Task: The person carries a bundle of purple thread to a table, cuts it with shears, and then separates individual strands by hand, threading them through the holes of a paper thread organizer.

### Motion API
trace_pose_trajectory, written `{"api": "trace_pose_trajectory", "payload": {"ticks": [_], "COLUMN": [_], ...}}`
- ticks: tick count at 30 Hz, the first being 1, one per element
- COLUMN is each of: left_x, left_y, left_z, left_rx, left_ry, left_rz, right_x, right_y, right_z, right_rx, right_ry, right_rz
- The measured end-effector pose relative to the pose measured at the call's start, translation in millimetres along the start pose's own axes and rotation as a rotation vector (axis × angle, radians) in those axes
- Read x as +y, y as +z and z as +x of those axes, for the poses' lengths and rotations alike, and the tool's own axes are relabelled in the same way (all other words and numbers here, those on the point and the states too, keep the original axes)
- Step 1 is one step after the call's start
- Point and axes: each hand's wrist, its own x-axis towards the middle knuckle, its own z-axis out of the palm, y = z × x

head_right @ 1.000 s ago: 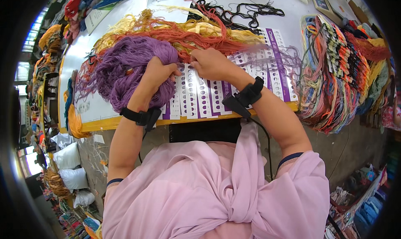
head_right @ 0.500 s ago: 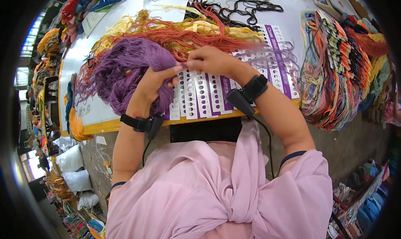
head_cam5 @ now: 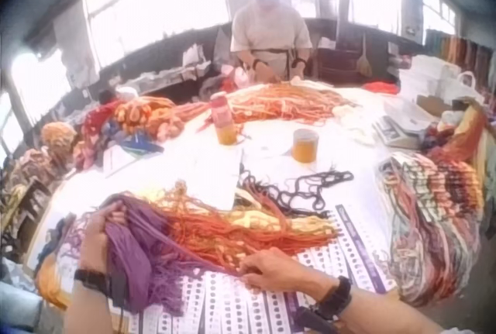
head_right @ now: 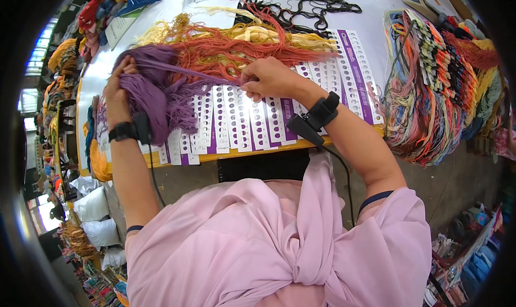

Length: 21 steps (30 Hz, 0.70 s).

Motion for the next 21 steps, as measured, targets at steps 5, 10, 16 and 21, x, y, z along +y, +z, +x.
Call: {"api": "trace_pose_trajectory", "payload": {"ticks": [5, 10, 16, 21], "left_x": [49, -27, -169, -175], "left_y": [-31, 43, 79, 71], "left_z": [5, -67, -106, -106], "left_rx": [0.47, -0.292, -0.228, -0.278], "left_ry": [0.508, -0.122, -0.407, -0.352], "left_rz": [0.6, 0.306, -0.07, -0.129], "right_x": [13, 5, -3, -21], "right_y": [-2, -6, 2, 46], "right_z": [5, -6, 0, 15], "right_rx": [-0.077, -0.037, -0.059, 0.31], "right_ry": [-0.081, -0.064, -0.084, -0.027], "right_rz": [0.286, 0.235, 0.309, 0.5]}}
